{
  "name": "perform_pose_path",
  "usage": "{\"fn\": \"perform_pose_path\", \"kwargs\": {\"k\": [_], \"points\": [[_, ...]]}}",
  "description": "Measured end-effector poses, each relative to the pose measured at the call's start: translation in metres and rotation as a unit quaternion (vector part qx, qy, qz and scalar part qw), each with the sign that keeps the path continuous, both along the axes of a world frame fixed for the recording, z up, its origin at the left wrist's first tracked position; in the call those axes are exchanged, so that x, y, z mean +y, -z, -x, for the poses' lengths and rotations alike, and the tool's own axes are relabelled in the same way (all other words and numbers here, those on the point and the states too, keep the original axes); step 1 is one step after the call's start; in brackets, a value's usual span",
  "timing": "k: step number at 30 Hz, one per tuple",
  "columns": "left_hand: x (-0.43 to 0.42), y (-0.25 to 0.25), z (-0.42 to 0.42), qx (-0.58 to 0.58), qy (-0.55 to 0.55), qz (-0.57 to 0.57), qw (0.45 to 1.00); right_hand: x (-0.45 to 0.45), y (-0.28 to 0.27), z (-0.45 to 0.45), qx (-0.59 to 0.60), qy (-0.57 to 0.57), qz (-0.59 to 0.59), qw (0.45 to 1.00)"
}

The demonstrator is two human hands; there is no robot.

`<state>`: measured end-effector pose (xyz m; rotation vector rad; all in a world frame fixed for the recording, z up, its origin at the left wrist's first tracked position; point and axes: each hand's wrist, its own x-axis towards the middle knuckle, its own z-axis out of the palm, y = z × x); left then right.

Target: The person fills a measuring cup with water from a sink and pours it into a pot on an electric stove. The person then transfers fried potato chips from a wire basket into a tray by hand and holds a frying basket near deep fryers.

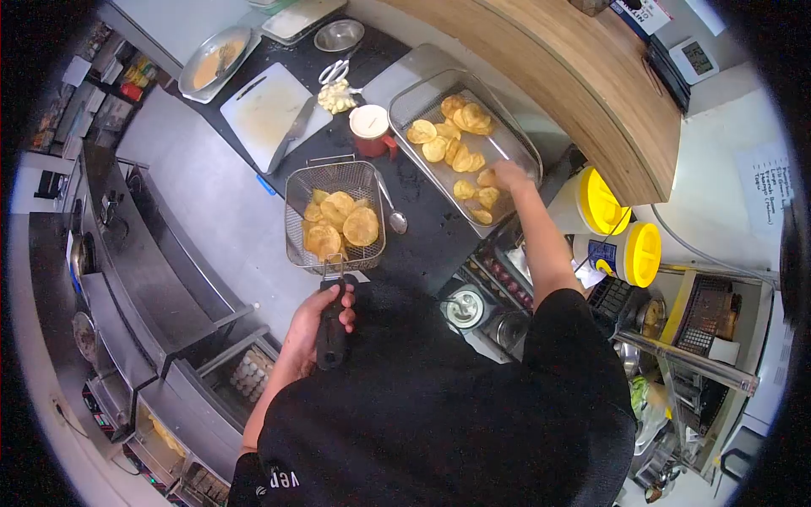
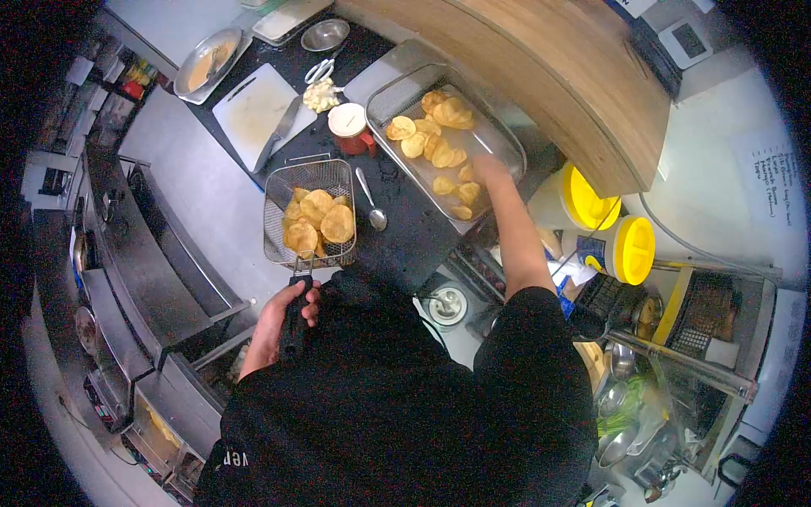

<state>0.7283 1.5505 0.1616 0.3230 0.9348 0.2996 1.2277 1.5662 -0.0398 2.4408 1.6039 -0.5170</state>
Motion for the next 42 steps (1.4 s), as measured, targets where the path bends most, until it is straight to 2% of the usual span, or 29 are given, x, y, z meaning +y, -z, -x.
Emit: {"fn": "perform_pose_path", "kwargs": {"k": [5,8,10,11,13,14,18,20,21,23,24,26,27,28,29,31,33,34,36,37,38,39,40,42], "points": [[0.002,-0.002,0.000,0.000,-0.007,0.007,1.000,0.005,0.001,-0.014,0.008,-0.021,0.034,0.999],[0.003,0.004,0.003,-0.009,-0.005,0.000,1.000,0.008,-0.006,-0.021,0.040,0.005,0.029,0.999],[0.003,0.005,0.003,-0.008,-0.008,0.001,1.000,0.005,-0.033,-0.021,0.130,0.032,-0.046,0.990],[0.004,0.006,0.003,-0.006,-0.007,0.002,1.000,0.007,-0.040,-0.020,0.130,0.032,-0.046,0.990],[0.005,0.009,0.003,-0.008,-0.003,-0.002,1.000,0.011,-0.053,-0.018,0.230,0.083,-0.087,0.966],[0.005,0.009,0.003,-0.010,0.001,-0.006,1.000,0.013,-0.058,-0.015,0.231,0.083,-0.087,0.966],[0.006,0.003,-0.002,-0.006,0.000,0.011,1.000,0.023,-0.155,0.080,0.265,-0.032,-0.143,0.953],[0.006,0.006,-0.005,-0.006,0.005,0.012,1.000,0.022,-0.192,0.122,0.376,-0.092,-0.157,0.909],[0.007,0.005,-0.007,-0.007,0.009,0.013,1.000,0.023,-0.201,0.131,0.374,-0.088,-0.158,0.910],[0.007,0.001,-0.008,-0.007,0.019,0.002,1.000,0.025,-0.210,0.142,0.570,-0.054,-0.075,0.817],[0.007,-0.001,-0.009,-0.008,0.019,0.001,1.000,0.027,-0.203,0.130,0.569,-0.054,-0.076,0.817],[0.007,-0.003,-0.009,0.002,0.019,0.004,1.000,0.035,-0.170,0.079,0.484,0.079,-0.140,0.860],[0.006,-0.003,-0.008,0.000,0.017,0.003,1.000,0.038,-0.152,0.049,0.340,0.061,-0.104,0.933],[0.005,-0.001,-0.007,-0.009,0.014,0.000,1.000,0.034,-0.131,0.022,0.186,0.041,-0.066,0.979],[0.005,0.000,-0.006,-0.020,0.010,-0.002,1.000,0.022,-0.105,0.003,0.111,0.024,-0.042,0.993],[0.005,0.001,-0.004,-0.021,0.006,-0.002,1.000,0.007,-0.057,-0.021,0.035,0.004,-0.017,0.999],[0.004,0.002,-0.002,-0.017,0.005,0.001,1.000,-0.007,-0.013,-0.029,-0.048,0.050,0.000,0.998],[0.004,0.001,-0.002,-0.019,0.003,-0.001,1.000,-0.010,0.017,-0.041,-0.046,0.050,0.002,0.998],[0.004,0.001,-0.002,-0.021,0.003,-0.002,1.000,-0.006,0.058,-0.068,-0.097,-0.070,-0.021,0.993],[0.004,0.001,-0.002,-0.018,0.004,-0.003,1.000,-0.004,0.038,-0.059,-0.097,-0.070,-0.021,0.993],[0.004,0.000,-0.002,-0.015,0.006,-0.003,1.000,-0.001,0.014,-0.054,0.003,0.040,-0.007,0.999],[0.004,0.002,-0.001,-0.015,0.007,-0.004,1.000,0.000,0.002,-0.051,0.103,0.149,0.006,0.983],[0.004,0.004,0.000,-0.016,0.005,0.001,1.000,0.000,0.002,-0.054,0.104,0.150,0.006,0.983],[0.004,0.008,0.001,-0.018,0.006,0.005,1.000,-0.003,-0.007,-0.060,0.344,0.274,-0.102,0.892]]}}
